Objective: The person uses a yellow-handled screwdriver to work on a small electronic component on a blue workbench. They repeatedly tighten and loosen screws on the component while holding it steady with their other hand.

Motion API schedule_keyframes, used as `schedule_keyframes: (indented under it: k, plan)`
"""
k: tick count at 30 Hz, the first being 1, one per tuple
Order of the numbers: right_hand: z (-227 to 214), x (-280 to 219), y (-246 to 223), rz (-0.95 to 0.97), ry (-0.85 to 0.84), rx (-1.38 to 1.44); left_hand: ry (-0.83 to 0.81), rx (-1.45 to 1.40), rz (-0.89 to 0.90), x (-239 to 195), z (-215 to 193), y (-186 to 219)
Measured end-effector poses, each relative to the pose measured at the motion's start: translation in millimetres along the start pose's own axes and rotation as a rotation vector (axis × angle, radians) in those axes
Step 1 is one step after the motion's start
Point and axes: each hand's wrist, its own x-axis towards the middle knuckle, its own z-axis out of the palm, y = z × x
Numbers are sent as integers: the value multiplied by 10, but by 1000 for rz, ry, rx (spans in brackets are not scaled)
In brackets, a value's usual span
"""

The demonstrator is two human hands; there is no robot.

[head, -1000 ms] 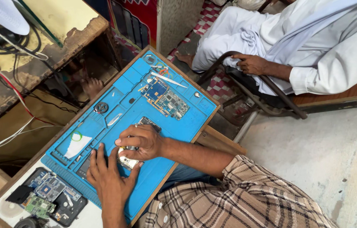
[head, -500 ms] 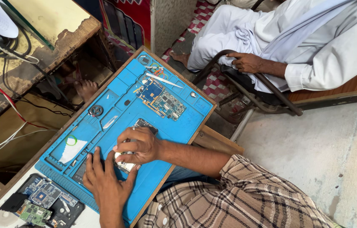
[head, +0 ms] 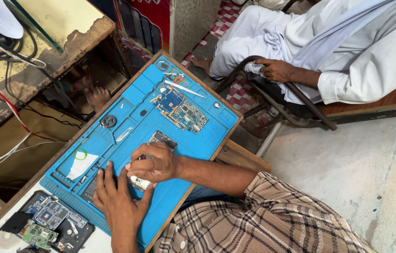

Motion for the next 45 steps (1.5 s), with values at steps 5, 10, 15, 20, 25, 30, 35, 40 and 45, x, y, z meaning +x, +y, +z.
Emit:
schedule_keyframes:
  k: [5,10,15,20,25,30,35,40,45]
  plan:
    - [-25,10,0,-14,-12,-19,11,0,17,-16,29,-14]
    - [0,11,-9,-21,-13,-36,22,-8,32,-28,42,-38]
    - [16,8,8,-15,-14,-21,0,15,12,-15,57,-39]
    - [15,23,-13,-25,-5,-27,11,7,25,-15,42,-25]
    - [-13,59,-38,-36,8,-14,17,-37,27,-9,4,-6]
    - [-12,51,-26,-26,9,-8,25,-22,36,13,4,7]
    - [1,25,-39,-30,-3,-38,25,-9,36,-22,0,1]
    - [-33,86,-35,-28,-2,-34,43,-9,46,13,-13,21]
    - [-27,56,-14,-45,13,-50,59,-63,40,-89,-37,22]
